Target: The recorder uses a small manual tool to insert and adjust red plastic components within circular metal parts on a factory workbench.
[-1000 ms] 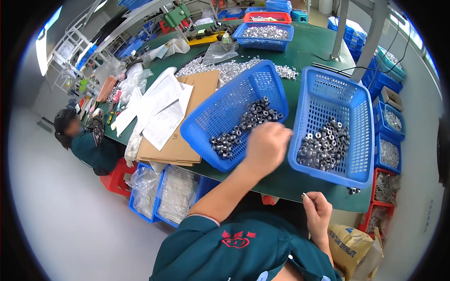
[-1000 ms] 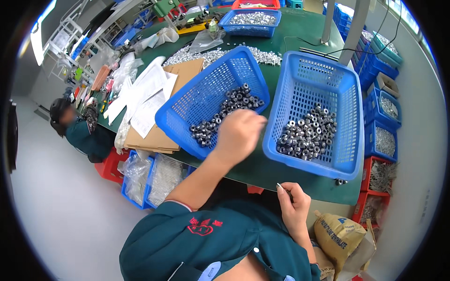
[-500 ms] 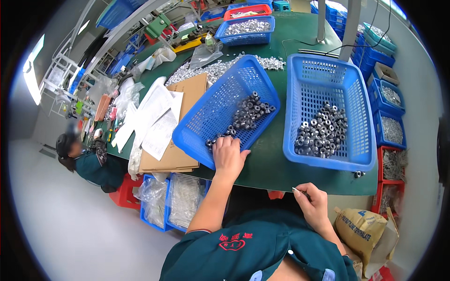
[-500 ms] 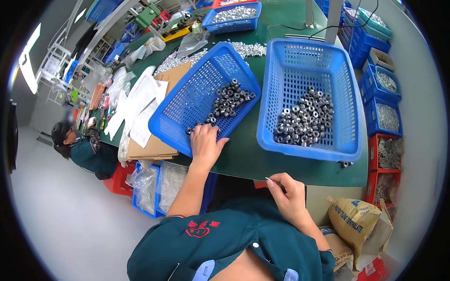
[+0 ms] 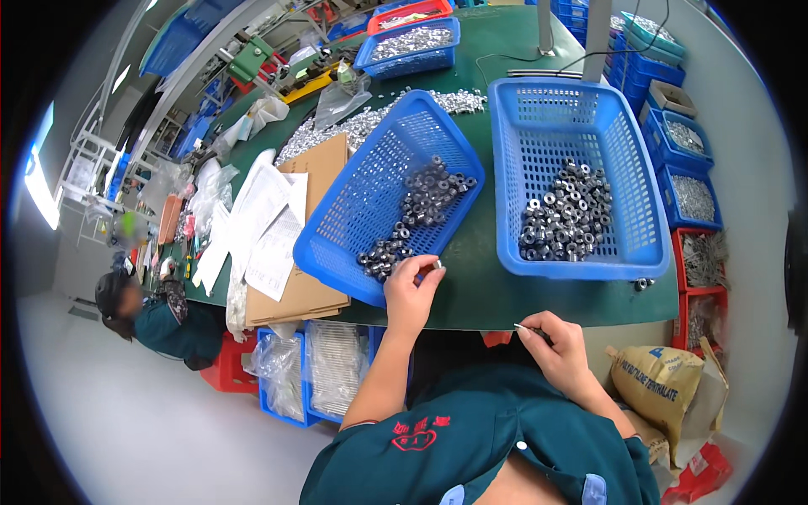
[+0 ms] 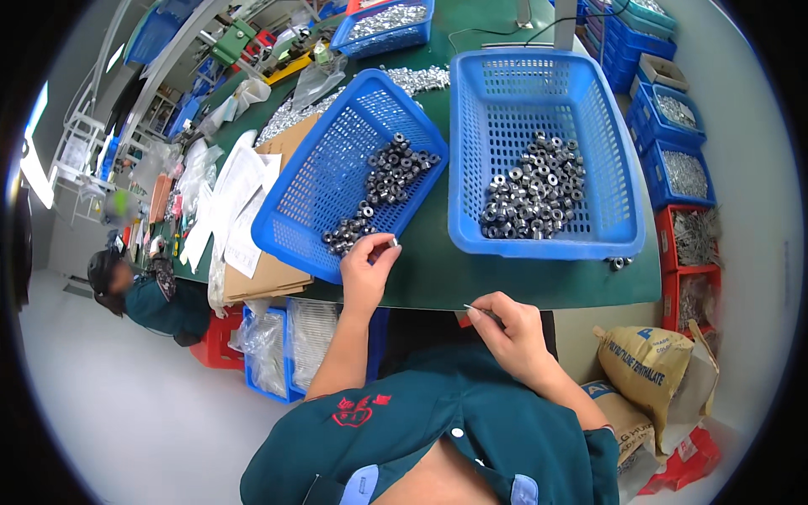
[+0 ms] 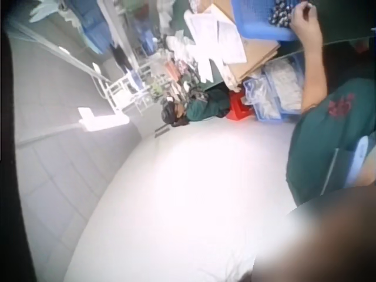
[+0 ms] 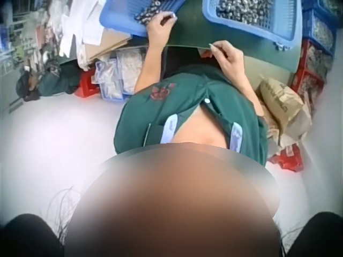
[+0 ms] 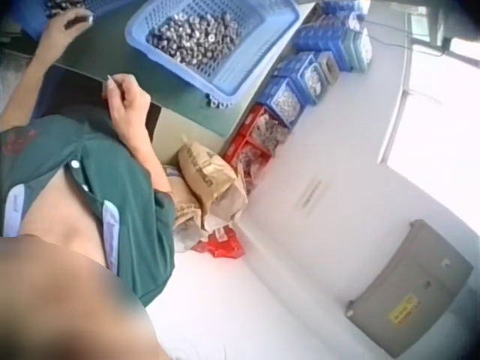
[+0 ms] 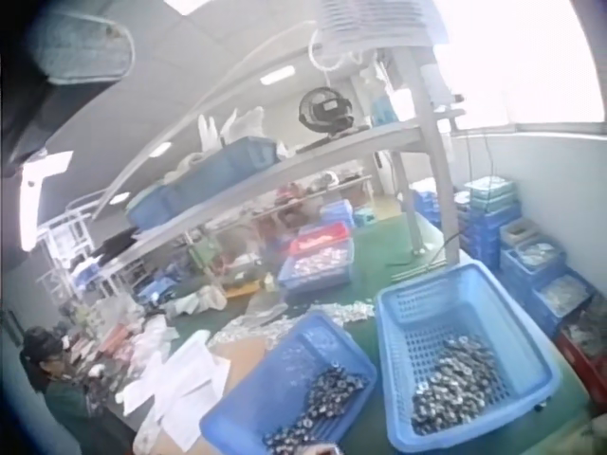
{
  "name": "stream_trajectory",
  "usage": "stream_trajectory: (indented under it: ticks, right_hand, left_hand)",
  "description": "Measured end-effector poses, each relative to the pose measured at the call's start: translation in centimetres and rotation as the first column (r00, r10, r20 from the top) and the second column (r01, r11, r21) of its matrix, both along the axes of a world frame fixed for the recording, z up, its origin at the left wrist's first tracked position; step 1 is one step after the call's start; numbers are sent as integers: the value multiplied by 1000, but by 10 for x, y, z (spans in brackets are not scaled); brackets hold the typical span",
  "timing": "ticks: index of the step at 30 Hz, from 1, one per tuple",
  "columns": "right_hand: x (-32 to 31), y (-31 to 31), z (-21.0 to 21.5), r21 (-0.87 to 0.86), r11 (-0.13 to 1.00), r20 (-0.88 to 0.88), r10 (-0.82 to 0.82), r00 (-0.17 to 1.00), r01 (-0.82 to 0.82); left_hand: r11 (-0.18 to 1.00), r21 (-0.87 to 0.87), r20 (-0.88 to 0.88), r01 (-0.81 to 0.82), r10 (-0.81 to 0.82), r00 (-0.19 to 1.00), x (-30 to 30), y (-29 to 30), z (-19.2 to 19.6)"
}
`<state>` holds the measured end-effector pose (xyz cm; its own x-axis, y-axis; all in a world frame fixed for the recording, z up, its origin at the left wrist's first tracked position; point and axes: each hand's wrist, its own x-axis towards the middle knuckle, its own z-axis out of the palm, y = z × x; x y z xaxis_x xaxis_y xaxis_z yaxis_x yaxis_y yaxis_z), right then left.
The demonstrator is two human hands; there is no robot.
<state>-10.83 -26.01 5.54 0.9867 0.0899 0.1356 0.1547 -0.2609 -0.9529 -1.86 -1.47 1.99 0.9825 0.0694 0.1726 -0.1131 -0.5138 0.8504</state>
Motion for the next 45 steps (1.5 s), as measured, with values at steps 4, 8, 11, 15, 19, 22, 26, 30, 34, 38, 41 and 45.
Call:
stream_trajectory:
  ticks: [4,8,11,15,19,22,26,30,34,38,41,45]
  right_hand:
    - [8,7,9,-23,999,109,34,993,-32]
    - [14,15,8,-44,999,192,40,981,-33]
    - [16,22,9,-67,996,181,69,981,-58]
    - [18,26,12,-117,991,212,89,973,-65]
    - [16,27,7,-134,989,214,87,973,-59]
    - [14,30,10,-207,977,230,105,968,-57]
    - [15,32,5,-231,972,296,103,950,-33]
    - [16,32,9,-299,954,358,138,923,-27]
    - [16,36,9,-290,957,381,107,918,9]
    - [18,36,9,-248,969,378,101,920,-4]
    - [15,35,4,-175,983,265,98,959,-52]
    - [14,31,14,178,974,-185,172,968,-140]
  left_hand:
    - [647,-752,-146,124,-346,927,-24,-4,12]
    - [445,-887,-178,123,-575,798,-39,-11,19]
    - [348,-937,-207,40,-643,738,-47,-13,20]
    - [415,-910,-263,25,-621,739,-52,-17,25]
    - [389,-921,-282,-10,-649,707,-53,-17,26]
    - [373,-927,-289,-38,-648,705,-55,-19,24]
    - [401,-916,-302,-28,-641,706,-57,-21,26]
    - [411,-911,-302,-33,-610,732,-59,-24,25]
    - [423,-906,-271,-6,-570,776,-61,-27,25]
    - [431,-901,-228,48,-565,793,-62,-27,24]
    - [500,-852,-170,155,-544,822,-63,-29,27]
    - [544,-819,-146,183,-506,850,-64,-31,32]
